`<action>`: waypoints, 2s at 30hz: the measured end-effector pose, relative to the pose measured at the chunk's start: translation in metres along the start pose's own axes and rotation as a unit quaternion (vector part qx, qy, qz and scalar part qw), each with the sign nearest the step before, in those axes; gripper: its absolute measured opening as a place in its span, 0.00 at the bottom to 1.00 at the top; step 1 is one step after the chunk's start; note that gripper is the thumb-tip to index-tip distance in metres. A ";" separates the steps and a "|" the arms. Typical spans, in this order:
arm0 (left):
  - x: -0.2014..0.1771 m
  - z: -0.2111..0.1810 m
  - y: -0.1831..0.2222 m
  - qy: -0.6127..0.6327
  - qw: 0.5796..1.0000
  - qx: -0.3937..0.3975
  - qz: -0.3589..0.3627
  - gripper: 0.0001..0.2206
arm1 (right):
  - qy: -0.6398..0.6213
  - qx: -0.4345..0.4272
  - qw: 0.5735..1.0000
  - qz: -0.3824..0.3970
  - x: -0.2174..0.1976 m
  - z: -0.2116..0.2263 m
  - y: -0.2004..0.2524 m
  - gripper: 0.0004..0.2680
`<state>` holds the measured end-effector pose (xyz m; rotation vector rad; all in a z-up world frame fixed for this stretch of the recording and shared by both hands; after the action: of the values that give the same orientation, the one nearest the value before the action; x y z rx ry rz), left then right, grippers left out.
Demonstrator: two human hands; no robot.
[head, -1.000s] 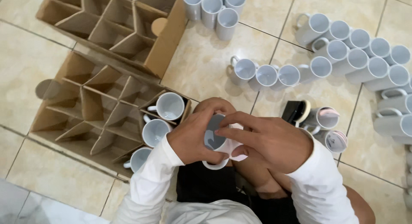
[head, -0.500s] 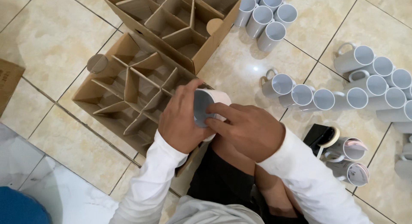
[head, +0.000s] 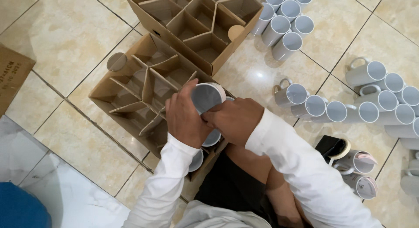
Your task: The person picks up a white mug with a pink graphic, peels off a strip of tape from its surface, and then places the mug into a cardboard box partition.
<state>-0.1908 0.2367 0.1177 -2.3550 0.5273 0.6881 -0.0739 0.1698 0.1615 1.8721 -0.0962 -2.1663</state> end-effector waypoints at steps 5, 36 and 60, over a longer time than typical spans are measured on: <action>0.011 0.011 0.009 0.042 0.996 0.030 -0.067 0.31 | -0.126 0.055 0.990 0.017 -0.007 -0.003 -0.015 0.11; -0.004 0.051 -0.014 0.135 0.978 0.024 -0.154 0.11 | 0.020 0.165 0.975 -0.145 -0.012 -0.049 -0.049 0.08; 0.028 0.118 -0.002 -0.027 0.987 -0.102 0.123 0.07 | 0.264 -0.092 0.909 -0.308 0.046 -0.032 -0.081 0.05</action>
<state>-0.2082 0.3106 0.0232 -2.4759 0.7637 0.9554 -0.0612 0.2401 0.0941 2.5231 0.8838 -1.7879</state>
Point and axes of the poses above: each hand's wrist, its own y-axis away from the middle knuckle, its own x-axis out of the palm, z = x × y, the point moved 2 cm from there along -y, towards the middle knuckle, and after that the axes turned 5 degrees about y, right-handed, at the moved point
